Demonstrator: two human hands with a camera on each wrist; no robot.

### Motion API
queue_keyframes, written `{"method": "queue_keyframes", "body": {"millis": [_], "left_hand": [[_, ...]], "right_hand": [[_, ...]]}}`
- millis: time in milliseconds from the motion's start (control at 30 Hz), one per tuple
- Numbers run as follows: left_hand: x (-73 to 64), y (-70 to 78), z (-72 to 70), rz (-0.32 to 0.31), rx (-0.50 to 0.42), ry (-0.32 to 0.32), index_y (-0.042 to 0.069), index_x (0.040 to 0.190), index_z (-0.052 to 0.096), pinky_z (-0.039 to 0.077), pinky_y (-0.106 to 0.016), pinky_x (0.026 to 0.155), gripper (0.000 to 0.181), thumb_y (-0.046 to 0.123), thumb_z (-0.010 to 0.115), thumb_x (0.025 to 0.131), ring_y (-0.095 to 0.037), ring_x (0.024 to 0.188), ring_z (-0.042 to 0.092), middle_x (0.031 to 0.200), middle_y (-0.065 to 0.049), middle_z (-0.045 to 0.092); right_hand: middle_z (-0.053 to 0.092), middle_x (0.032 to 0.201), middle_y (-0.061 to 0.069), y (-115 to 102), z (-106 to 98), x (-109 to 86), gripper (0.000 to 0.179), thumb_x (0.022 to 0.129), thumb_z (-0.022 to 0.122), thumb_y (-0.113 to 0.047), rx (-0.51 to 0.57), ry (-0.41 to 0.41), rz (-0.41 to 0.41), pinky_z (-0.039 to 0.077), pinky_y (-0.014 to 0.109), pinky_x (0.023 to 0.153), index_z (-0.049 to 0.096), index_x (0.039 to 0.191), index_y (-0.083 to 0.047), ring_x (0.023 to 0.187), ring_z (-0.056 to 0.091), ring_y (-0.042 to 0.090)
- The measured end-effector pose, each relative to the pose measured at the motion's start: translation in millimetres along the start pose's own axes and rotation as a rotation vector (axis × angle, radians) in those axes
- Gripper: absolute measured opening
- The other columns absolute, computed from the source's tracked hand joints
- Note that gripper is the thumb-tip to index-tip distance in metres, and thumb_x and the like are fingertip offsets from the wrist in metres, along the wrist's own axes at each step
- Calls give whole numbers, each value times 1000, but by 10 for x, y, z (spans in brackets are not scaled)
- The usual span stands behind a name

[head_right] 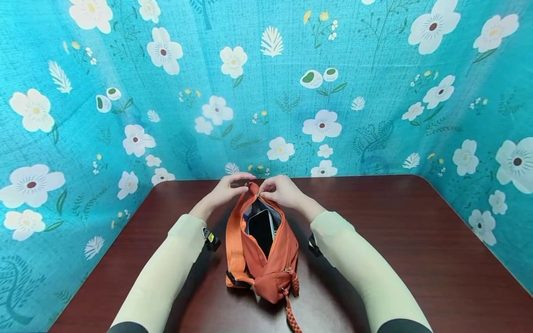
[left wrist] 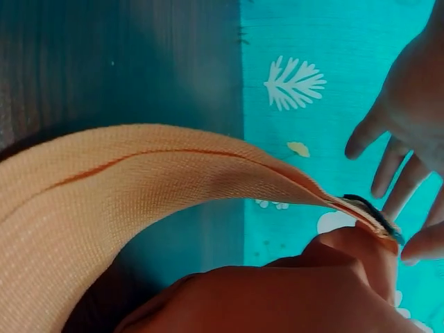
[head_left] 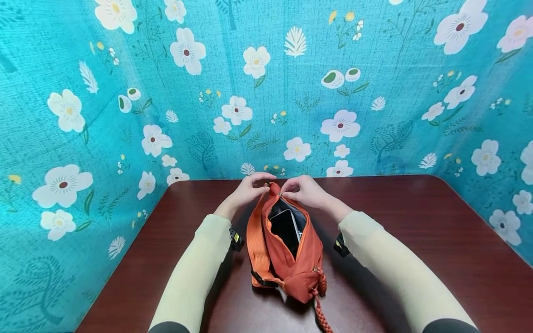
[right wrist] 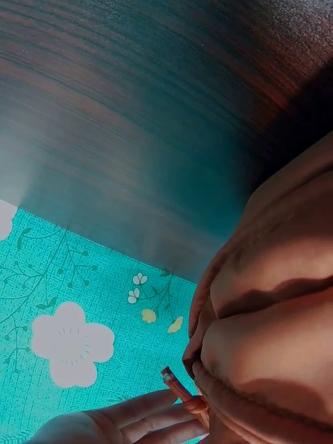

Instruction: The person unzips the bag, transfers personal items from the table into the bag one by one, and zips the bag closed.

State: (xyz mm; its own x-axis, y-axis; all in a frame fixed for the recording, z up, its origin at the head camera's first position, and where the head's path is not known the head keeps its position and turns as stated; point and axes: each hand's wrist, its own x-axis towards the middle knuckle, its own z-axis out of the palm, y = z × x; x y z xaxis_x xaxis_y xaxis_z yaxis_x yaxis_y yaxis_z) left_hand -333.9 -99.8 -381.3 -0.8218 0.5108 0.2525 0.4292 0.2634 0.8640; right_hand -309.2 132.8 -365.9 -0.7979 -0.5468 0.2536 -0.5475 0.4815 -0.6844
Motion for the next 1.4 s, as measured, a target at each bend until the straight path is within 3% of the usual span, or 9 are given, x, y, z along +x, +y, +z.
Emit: {"method": "queue_keyframes", "body": {"millis": [133,233,467,767,900,1033,1100,1233,1400], "left_hand": [[25,-45,36,3,-69,-91,-3,129,58,46,-35,91,34,-2,58,95,-30,110,53,132,-17,53],[37,-55,63,2,-65,-113,-3,127,60,47,-30,83,32,-1,58,95,-27,102,54,127,-17,54],[42,-22,95,-26,-8,-56,0,113,67,47,-29,82,20,2,61,94,-21,98,54,111,-10,60],[52,-34,116,-45,-17,-44,0,108,67,47,-31,84,16,8,60,96,-21,98,56,108,-9,62],[75,-45,125,-48,27,-39,1,107,67,47,-31,80,14,8,59,97,-21,94,56,106,-8,63],[90,-54,141,-21,58,-21,2,104,68,45,-28,76,13,7,59,96,-18,87,54,101,-6,64],[60,43,140,-18,55,-18,-1,104,67,44,-28,74,13,5,59,96,-21,85,53,100,-10,65],[48,40,143,-26,78,2,-1,105,67,43,-29,71,14,5,58,97,-24,82,52,99,-13,64],[83,-90,148,-53,105,13,2,105,67,44,-29,71,13,7,58,97,-19,82,53,100,-8,65]], "right_hand": [[70,85,-3,5,12,-3,7,92,66,-9,2,9,-13,51,33,74,73,94,-9,78,66,11],[70,86,-3,7,17,-4,7,92,66,-9,6,15,-15,51,33,74,73,94,-9,79,66,11],[71,89,1,-10,24,-10,8,92,66,-9,25,30,-15,51,35,76,73,95,-7,82,67,14],[70,93,1,-4,44,-56,8,93,65,-11,41,49,17,50,35,79,72,95,-8,86,65,15],[69,90,-1,-4,55,-109,5,92,67,-10,31,53,-4,50,35,78,72,93,-9,84,64,15],[67,86,-2,-32,56,-210,5,91,68,-10,49,28,-32,49,32,75,72,92,-8,79,61,13],[65,84,-2,-114,45,-285,5,91,67,-9,57,6,-40,48,31,74,72,92,-7,77,60,13],[63,83,-3,-180,66,-422,5,91,68,-11,47,-43,-66,46,30,72,72,91,-9,76,56,13],[61,82,-7,-216,103,-594,4,91,69,-13,23,-95,-92,48,29,72,71,87,-14,76,55,12]]}}
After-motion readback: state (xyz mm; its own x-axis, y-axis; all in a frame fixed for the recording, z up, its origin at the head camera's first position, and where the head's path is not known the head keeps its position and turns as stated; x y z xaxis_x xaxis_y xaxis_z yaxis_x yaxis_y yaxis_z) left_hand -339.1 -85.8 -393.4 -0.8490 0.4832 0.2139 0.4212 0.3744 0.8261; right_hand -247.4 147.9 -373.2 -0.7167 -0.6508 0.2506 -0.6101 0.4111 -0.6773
